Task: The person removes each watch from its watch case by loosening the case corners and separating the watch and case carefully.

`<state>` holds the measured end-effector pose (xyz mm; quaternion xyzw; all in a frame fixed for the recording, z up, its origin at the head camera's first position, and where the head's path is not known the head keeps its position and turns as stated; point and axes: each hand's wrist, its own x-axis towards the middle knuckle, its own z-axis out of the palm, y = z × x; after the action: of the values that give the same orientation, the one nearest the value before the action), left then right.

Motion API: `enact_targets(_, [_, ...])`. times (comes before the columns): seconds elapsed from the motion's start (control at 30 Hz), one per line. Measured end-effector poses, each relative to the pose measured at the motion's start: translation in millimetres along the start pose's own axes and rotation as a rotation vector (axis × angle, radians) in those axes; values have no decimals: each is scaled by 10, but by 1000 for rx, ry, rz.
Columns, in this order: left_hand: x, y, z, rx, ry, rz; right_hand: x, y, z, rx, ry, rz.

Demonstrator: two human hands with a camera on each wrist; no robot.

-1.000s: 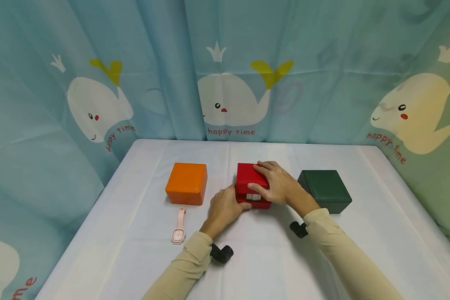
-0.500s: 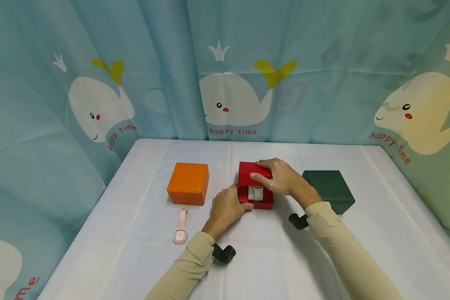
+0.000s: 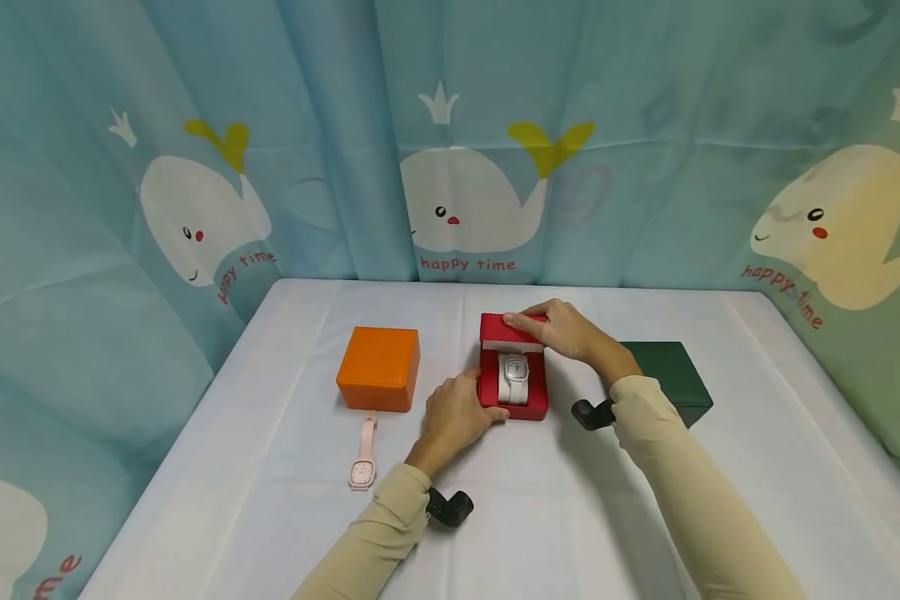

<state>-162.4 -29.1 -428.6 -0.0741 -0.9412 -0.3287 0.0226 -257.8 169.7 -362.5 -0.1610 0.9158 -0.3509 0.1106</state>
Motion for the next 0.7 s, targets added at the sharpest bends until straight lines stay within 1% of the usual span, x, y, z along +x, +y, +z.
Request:
enact_targets(0.1, [4,5,-2,9,1,-10,42,-8,-25,74,8,30])
enact_targets(0.23, [13,12,7,20,6,-20,86,-18,-32,200,31,95])
enact_targets(0.33, [12,22,12,29,7,-26,103,-19,-14,301,88,150])
enact_targets(0.5, [8,35,9,48,9,-32,128,-33,42,428,187,201])
enact_targets(0.57, [7,34,7,56,10,-31,145,-48,48,461,196,215])
enact_targets(0.7, [7,22,7,63,4,-28,174,-66,36,502,178,258])
